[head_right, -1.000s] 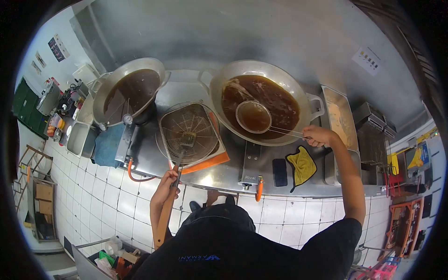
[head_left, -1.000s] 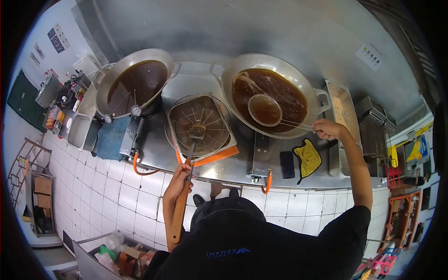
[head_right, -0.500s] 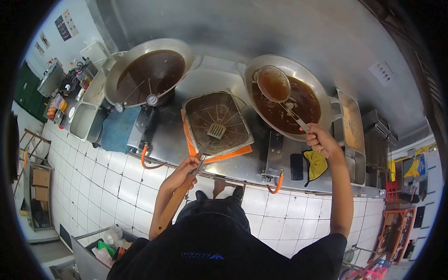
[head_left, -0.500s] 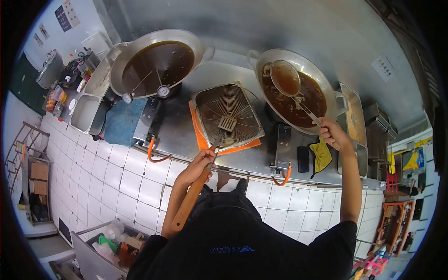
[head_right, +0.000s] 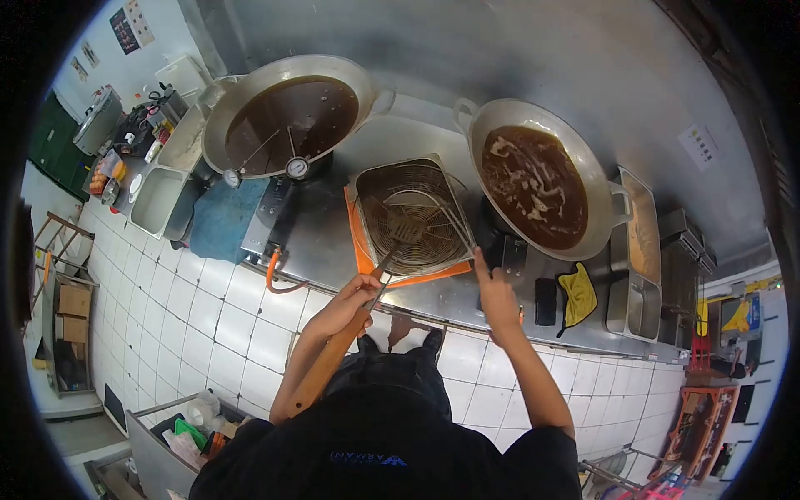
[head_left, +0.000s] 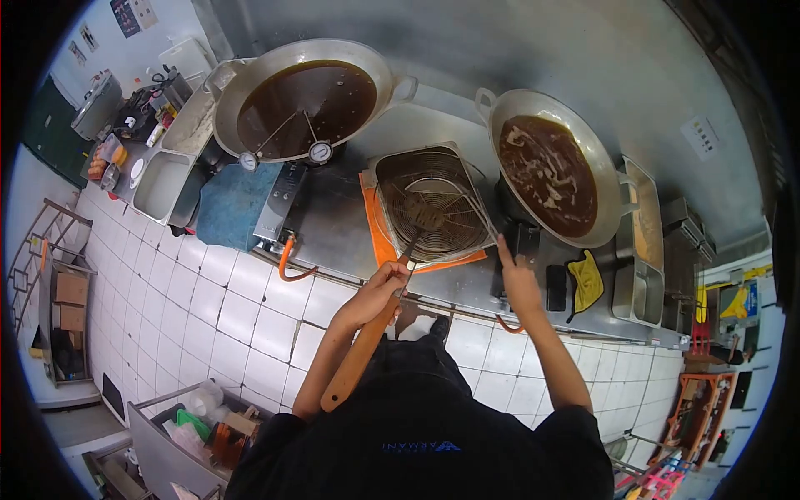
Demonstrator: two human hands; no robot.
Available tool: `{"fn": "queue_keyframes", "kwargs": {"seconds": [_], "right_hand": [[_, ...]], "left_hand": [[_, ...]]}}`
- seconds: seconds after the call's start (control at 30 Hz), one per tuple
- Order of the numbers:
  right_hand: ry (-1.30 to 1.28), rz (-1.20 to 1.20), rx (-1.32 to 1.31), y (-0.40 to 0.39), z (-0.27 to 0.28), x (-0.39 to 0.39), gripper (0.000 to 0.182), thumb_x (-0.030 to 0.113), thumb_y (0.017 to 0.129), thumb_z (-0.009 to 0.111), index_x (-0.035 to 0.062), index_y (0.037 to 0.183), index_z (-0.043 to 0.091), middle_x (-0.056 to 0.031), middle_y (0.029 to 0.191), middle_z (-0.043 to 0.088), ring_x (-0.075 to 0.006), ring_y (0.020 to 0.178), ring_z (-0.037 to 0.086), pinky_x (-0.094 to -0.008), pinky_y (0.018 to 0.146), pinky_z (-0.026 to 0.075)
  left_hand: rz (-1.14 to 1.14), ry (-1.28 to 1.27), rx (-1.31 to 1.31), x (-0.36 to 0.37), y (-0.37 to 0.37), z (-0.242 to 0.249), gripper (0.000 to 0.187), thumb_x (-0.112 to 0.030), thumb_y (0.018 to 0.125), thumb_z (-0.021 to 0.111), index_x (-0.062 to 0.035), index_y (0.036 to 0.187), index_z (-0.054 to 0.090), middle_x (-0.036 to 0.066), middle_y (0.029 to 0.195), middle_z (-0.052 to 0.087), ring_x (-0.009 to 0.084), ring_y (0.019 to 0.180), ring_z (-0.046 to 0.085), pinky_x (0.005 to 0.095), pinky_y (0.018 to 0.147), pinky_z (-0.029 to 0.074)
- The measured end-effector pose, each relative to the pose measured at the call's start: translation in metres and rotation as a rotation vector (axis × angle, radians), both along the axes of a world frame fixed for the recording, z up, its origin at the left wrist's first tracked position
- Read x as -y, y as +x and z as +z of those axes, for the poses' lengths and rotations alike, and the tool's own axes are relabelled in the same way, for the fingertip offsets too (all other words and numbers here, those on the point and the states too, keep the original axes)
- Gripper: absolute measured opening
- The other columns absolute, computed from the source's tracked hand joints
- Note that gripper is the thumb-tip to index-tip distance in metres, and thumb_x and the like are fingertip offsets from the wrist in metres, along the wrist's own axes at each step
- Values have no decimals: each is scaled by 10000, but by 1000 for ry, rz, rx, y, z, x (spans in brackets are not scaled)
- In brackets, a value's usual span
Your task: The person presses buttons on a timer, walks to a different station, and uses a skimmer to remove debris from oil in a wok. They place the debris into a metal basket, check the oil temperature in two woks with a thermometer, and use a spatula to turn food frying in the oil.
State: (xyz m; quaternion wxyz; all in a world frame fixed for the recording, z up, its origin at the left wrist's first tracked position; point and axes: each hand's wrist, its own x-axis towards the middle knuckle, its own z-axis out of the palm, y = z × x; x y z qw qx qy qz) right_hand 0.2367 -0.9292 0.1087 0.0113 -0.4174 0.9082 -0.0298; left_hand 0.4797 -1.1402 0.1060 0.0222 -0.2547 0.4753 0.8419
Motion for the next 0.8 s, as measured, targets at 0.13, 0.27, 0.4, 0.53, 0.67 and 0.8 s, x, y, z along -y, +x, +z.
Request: {"fn": "queue_keyframes", "kwargs": {"seconds": [0.13,0.27,0.4,0.53,0.67,0.8], "right_hand": [[-16,20,52,12,4,2,789,22,882,528,285,1556,214,-240,941,579,-463,782,650,-535,672,531],[-4,-15,99,7,-7,1,794,18,883,518,295,1559,207,-242,961,578,-465,784,646,-543,692,523],[-43,19,88,5,-12,1,851,-53,850,515,241,1570,170,-250,992,583,-442,780,659,-520,704,544],[-283,67,265,-1,-15,-1,733,-34,865,509,171,1536,298,-275,921,595,-467,793,640,-524,746,512],[-410,31,225,-2,-37,-2,695,1,873,528,144,1524,329,-274,831,596,-460,770,613,-497,752,478],[-480,50,390,-13,-42,3,627,22,905,487,104,1508,336,-258,800,601,-444,661,591,-483,661,486]], "left_hand": [[7,-34,20,0,-1,7,185,-246,1017,462,-115,1144,429,75,1024,457,126,571,528,284,454,468],[23,-87,34,-5,-6,4,197,-249,1013,468,-120,1158,434,70,1053,468,125,589,525,283,464,469],[19,-141,75,-9,-8,-1,215,-258,1013,470,-126,1180,441,63,1055,468,121,618,525,280,467,470],[44,-189,50,-17,-10,-4,217,-268,1016,475,-137,1188,448,57,1038,466,115,632,523,274,467,467],[64,-180,91,-24,-11,-5,220,-260,1019,462,-141,1205,452,55,1025,459,113,632,526,266,470,467],[81,-207,97,-32,-10,-11,221,-241,1022,445,-153,1224,454,55,1043,459,116,638,532,266,479,467]]}}
